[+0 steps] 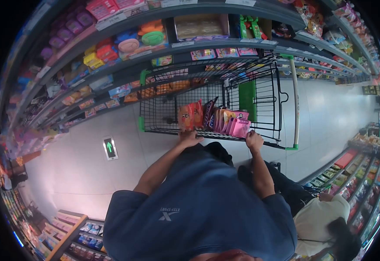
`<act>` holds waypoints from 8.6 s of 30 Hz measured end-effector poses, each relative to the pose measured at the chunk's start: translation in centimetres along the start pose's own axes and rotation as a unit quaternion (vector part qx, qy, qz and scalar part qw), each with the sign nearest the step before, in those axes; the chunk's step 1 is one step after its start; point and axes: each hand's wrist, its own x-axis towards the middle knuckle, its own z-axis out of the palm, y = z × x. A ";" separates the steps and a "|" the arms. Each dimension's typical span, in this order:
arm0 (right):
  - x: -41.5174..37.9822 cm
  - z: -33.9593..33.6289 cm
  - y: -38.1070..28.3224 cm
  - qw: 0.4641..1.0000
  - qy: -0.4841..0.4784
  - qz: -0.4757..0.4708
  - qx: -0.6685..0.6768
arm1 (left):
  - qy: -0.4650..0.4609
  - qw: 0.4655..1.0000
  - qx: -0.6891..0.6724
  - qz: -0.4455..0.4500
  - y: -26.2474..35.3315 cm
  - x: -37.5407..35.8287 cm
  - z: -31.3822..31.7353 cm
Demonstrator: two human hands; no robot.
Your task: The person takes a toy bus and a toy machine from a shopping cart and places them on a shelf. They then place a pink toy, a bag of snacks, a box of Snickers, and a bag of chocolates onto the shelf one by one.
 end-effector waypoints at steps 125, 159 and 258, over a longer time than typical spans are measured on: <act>31.6 -18.9 -35.6 0.872 0.044 -0.416 0.254 | 0.548 0.796 -0.166 0.197 4.4 14.1 -39.4; 31.0 -18.8 -35.7 0.899 0.025 -0.370 0.235 | 0.476 0.847 -0.183 0.151 4.9 12.3 -39.2; 23.2 -25.5 -17.0 0.693 -0.006 -0.437 0.573 | 0.497 0.795 -0.294 0.189 20.7 7.8 -27.3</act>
